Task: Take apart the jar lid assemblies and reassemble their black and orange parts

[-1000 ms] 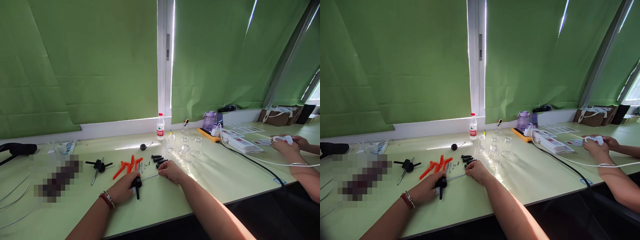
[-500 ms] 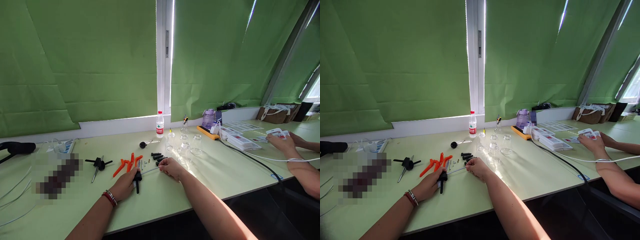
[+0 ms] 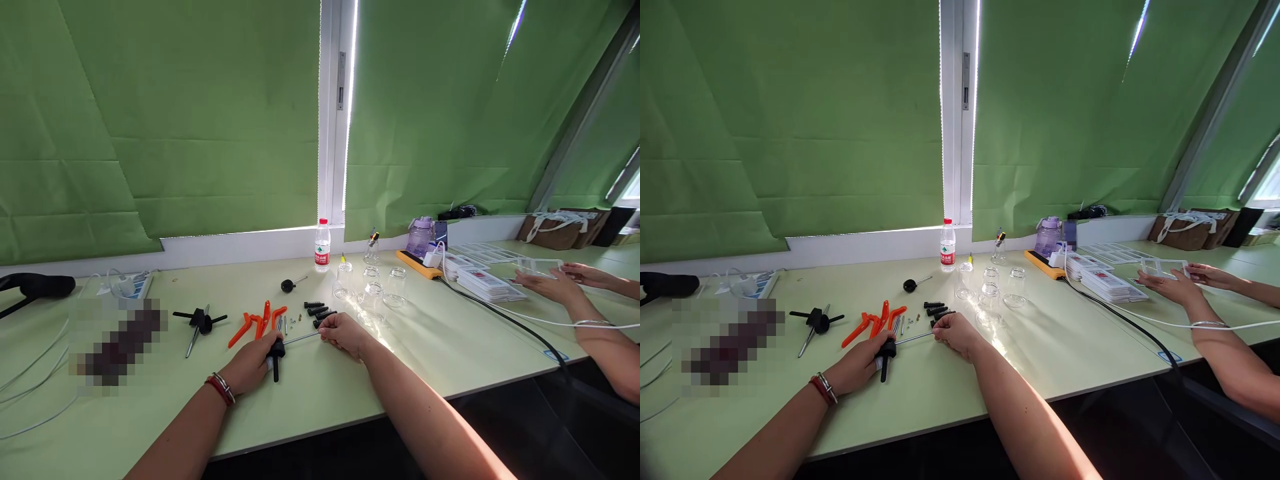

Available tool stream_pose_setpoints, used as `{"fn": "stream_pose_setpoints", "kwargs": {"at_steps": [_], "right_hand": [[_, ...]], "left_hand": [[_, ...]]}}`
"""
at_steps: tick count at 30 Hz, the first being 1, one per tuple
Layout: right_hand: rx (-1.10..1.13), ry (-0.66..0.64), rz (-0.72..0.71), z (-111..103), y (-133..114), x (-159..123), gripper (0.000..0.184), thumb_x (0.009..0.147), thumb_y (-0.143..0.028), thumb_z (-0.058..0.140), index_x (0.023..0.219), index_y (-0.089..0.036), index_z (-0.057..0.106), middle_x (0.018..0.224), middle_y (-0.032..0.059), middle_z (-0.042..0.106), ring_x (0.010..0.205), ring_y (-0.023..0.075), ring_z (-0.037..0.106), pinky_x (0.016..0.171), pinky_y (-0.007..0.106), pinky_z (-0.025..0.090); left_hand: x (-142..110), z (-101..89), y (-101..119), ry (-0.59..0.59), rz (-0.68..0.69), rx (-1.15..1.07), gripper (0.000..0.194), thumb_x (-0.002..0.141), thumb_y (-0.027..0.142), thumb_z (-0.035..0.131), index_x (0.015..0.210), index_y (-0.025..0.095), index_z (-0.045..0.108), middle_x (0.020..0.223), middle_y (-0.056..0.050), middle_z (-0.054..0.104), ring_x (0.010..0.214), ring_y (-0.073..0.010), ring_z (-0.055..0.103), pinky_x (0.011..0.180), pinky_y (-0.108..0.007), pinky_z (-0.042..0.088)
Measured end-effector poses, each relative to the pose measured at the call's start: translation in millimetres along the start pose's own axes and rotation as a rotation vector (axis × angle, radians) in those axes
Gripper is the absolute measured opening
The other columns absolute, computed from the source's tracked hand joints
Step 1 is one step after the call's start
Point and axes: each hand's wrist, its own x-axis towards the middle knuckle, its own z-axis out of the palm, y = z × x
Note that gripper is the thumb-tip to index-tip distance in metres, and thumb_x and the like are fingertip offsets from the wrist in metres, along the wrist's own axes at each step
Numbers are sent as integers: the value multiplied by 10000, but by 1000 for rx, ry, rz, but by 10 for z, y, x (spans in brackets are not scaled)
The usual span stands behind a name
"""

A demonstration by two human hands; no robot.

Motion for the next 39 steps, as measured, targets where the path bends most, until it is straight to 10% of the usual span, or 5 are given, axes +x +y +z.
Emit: {"fn": "stream_pose_setpoints", "kwargs": {"at_steps": [39], "right_hand": [[-472,-62,-224,73,-40,-59,291,861,-237,465,579,-187,414,576,-18,484,544,107,413,603,251,363]], "left_hand": [[-1,-8,-26,-10,11,-54,391,742,185,419,1131,216,452,937,-35,598,826,-194,536,701,-282,401]]}}
